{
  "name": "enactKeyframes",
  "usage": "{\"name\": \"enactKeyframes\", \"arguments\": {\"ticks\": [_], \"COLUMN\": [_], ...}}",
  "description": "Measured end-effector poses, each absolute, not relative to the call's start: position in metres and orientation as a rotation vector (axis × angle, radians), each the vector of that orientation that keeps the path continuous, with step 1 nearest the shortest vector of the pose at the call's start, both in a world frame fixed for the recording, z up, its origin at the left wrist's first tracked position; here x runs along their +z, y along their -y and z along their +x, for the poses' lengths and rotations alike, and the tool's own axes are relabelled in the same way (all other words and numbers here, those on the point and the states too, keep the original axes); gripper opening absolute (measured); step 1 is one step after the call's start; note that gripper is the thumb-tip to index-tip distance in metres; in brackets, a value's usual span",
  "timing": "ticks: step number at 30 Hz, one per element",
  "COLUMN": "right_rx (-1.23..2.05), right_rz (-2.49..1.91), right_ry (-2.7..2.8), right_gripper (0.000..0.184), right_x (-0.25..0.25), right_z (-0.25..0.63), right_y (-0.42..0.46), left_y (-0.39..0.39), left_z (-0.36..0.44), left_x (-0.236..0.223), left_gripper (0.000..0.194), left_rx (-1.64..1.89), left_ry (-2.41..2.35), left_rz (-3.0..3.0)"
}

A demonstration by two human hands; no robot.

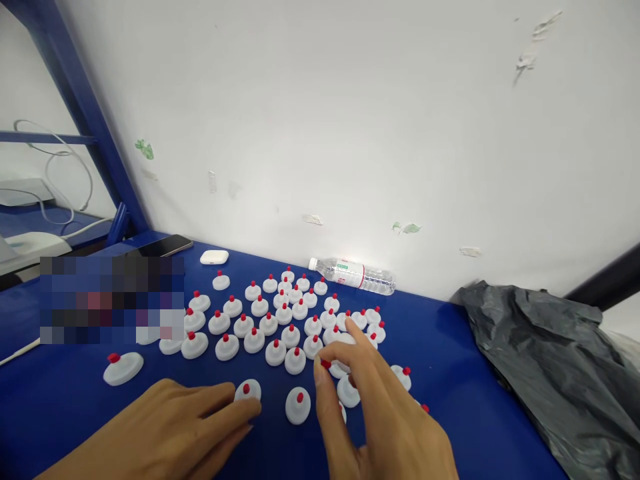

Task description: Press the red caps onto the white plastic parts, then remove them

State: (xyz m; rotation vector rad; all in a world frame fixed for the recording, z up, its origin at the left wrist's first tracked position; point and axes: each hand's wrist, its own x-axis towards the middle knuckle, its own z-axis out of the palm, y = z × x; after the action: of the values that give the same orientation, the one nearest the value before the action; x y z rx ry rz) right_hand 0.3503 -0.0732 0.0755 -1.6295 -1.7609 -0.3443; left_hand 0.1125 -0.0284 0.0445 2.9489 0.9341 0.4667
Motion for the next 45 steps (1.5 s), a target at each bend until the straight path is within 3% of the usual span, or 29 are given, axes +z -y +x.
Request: {"name": "enactKeyframes", "arguments": {"ticks": [7,25,35,45], "right_rx": [-0.433,-0.438,-0.481,-0.410], "right_rz": [-1.648,-1.530,-1.572,-1.558], "right_ry": [1.985,2.236,2.250,2.167], "right_gripper": [0.022,0.034,0.032,0.026], "right_x": [0.058,0.052,0.045,0.040], "right_z": [0.371,0.375,0.371,0.371], "right_y": [0.066,0.062,0.062,0.061], "left_y": [0.027,0.030,0.030,0.021], "left_z": [0.123,0.123,0.119,0.135], "left_x": [0.047,0.049,0.041,0.065], "left_gripper": [0.026,0.028,0.028,0.032], "left_rx": [0.053,-0.064,0.059,-0.387], "left_ry": [-1.047,-1.067,-1.062,-1.094], "left_rz": [2.898,2.847,2.824,2.649]}}
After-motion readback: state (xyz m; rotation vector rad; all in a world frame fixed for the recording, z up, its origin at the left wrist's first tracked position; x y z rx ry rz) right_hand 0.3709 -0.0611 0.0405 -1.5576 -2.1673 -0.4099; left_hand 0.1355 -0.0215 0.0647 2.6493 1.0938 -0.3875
